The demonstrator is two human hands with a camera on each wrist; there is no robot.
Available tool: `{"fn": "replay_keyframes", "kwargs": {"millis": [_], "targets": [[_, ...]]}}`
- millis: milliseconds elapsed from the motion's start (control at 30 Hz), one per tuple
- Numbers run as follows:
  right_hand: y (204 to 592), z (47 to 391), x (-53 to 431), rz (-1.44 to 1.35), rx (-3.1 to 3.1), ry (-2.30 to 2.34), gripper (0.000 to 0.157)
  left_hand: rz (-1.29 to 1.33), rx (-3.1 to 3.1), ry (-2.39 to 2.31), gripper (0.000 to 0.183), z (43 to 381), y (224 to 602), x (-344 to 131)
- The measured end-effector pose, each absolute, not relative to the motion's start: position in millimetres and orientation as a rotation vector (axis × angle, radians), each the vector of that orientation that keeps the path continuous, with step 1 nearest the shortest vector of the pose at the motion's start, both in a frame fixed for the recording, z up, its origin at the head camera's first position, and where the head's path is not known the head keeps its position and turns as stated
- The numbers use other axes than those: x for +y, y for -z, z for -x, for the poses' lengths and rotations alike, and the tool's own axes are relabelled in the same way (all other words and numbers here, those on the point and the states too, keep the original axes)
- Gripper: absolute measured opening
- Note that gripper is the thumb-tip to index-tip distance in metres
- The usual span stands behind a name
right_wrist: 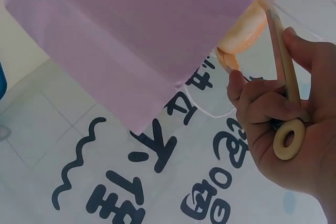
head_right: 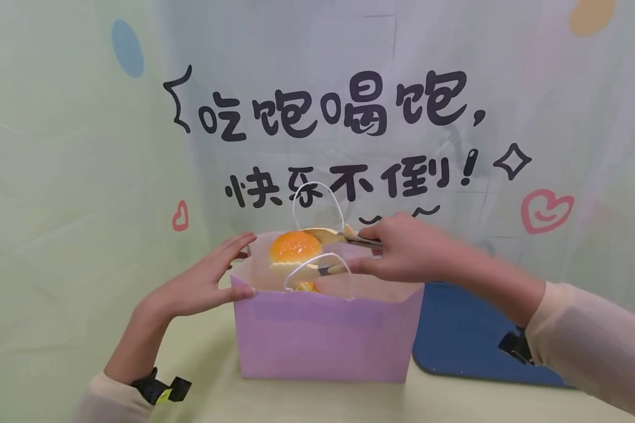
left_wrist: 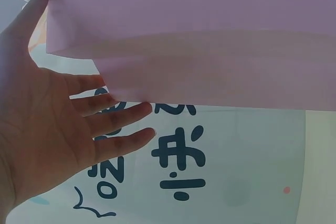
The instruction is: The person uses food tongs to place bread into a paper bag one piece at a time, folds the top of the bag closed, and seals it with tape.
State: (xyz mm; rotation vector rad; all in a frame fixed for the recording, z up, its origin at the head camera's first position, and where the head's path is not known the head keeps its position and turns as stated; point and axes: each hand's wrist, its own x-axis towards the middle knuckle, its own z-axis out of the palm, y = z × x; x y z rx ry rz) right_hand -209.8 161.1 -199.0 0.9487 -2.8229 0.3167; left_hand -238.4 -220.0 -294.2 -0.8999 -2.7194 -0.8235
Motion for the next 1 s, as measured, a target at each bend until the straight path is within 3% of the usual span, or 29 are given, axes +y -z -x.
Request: {"fn": "replay_keyframes", "kwargs": {"millis": [433, 667, 1000], "targets": [[206.2, 219.9, 138.0, -1.047, -2.799, -0.346, 0.04, 0.901, -2.711, 0.831, 0.102, 239.5, 294.7, -216.8], [197.4, 212.8, 146.8, -1.012, -2.768, -0.432, 0.062, 0.899, -2.718, 0.83, 0.102, 239.4, 293.9, -217.1], [200.6, 198.9, 194.5, -0.827, -2.717, -0.49, 0.067, 0.892, -2.717, 0.832, 0.098, 237.8, 301.6, -220.5]]}}
